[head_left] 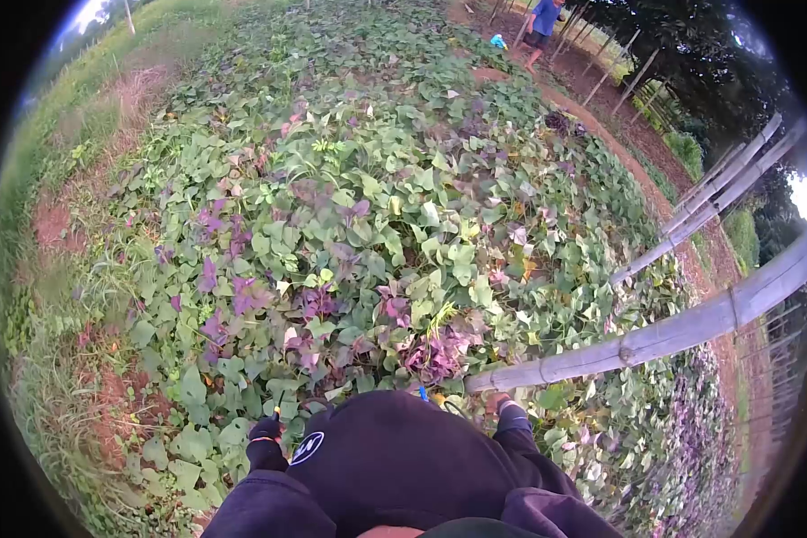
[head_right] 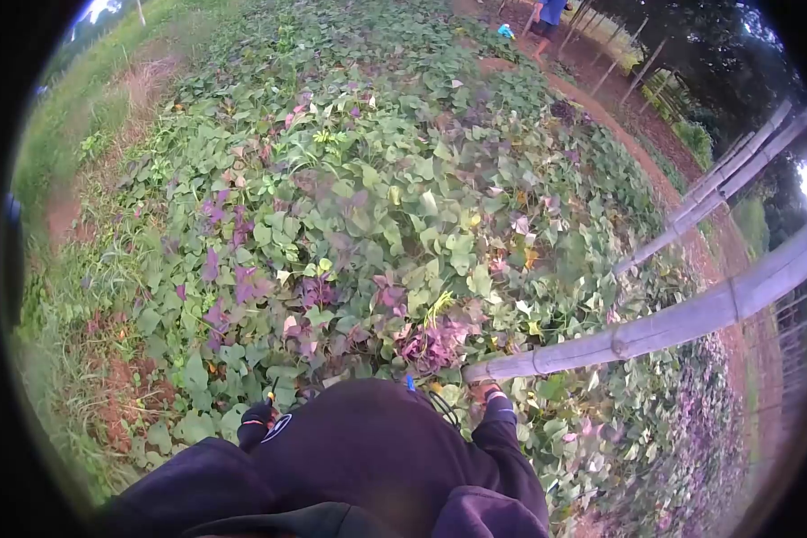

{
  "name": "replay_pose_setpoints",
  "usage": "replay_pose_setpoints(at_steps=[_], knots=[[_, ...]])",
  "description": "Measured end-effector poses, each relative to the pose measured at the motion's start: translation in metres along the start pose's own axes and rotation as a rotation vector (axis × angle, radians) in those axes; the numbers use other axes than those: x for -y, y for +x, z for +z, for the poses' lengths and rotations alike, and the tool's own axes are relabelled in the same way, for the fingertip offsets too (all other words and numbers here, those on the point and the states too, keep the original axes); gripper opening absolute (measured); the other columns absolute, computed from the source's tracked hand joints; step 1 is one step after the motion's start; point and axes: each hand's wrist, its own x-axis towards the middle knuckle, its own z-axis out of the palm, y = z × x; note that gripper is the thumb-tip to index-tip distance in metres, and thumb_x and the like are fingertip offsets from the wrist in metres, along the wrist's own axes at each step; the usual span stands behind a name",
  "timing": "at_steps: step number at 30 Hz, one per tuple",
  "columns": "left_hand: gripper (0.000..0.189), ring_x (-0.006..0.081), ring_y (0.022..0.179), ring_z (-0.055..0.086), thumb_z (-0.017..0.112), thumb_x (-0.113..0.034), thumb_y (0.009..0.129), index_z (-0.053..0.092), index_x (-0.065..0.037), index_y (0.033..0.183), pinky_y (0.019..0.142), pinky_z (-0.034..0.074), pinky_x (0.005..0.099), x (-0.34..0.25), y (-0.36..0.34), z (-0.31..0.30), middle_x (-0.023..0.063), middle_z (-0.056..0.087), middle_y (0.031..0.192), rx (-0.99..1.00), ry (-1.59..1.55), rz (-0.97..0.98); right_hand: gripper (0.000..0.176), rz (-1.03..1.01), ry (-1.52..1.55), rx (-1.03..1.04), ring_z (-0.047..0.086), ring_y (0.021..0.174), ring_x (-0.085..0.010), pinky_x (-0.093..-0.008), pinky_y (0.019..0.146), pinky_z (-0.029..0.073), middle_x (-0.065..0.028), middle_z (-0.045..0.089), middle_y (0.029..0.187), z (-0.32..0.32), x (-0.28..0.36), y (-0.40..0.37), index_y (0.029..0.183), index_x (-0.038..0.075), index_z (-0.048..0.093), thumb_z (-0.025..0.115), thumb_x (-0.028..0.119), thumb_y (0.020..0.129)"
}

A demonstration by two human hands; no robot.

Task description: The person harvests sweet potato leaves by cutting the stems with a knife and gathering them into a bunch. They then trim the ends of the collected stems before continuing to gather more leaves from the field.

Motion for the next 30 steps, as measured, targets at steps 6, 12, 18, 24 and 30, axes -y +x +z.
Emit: replay_pose_setpoints(at_steps=[6,12,18,24,30], knots=[[0.014,0.0144,0.046,0.054,0.054,-0.02,0.074,0.061,-0.009,0.069,0.044,0.042,0.0285,-0.01,-0.003,0.006,0.0034,0.057,0.057,-0.018,-0.118,0.033,0.03,0.084,0.125,-0.047,0.054,0.089,-0.0199,-0.0394,0.07,0.044,-0.0028,0.056,0.099,0.013,0.02,-0.015,0.102,0.012,0.05,0.049,0.026,0.075],[0.014,0.0153,0.045,0.054,0.056,-0.02,0.071,0.059,-0.008,0.077,0.043,0.043,0.0286,-0.015,-0.02,0.009,0.0049,0.055,0.054,-0.126,-0.13,0.017,0.026,0.064,-0.144,-0.107,0.058,0.078,-0.0185,-0.0398,0.057,0.044,-0.0039,0.059,0.092,0.046,0.046,-0.054,0.102,0.012,0.051,0.039,0.023,0.082],[0.036,0.0267,0.077,0.059,0.066,-0.031,0.064,0.057,-0.014,0.094,0.068,0.045,0.0388,0.065,0.006,-0.005,0.0137,0.06,0.084,-0.192,0.123,-0.038,0.023,0.003,0.051,-0.141,0.057,0.07,-0.019,-0.0388,0.055,0.043,-0.0039,0.059,0.083,0.078,0.059,-0.079,0.098,0.013,0.052,0.044,0.025,0.08],[0.025,0.0293,0.064,0.059,0.05,-0.024,0.074,0.055,-0.013,0.096,0.056,0.046,0.0403,0.163,0.05,-0.053,0.0143,0.06,0.072,-0.307,0.509,0.066,0.032,-0.068,0.471,-0.179,0.055,0.084,-0.0221,-0.041,0.07,0.043,-0.005,0.055,0.093,0.11,0.02,-0.133,0.101,0.013,0.05,0.056,0.025,0.072],[0.027,0.0294,0.08,0.057,0.047,-0.03,0.075,0.058,-0.011,0.091,0.071,0.045,0.0406,0.086,0.009,-0.186,0.0114,0.06,0.086,-0.476,0.504,0.086,0.028,0.48,0.594,-0.476,0.053,0.064,-0.0254,-0.0401,0.05,0.043,-0.0089,0.056,0.077,0.158,-0.22,-0.091,0.091,0.007,0.051,0.046,0.032,0.079]])
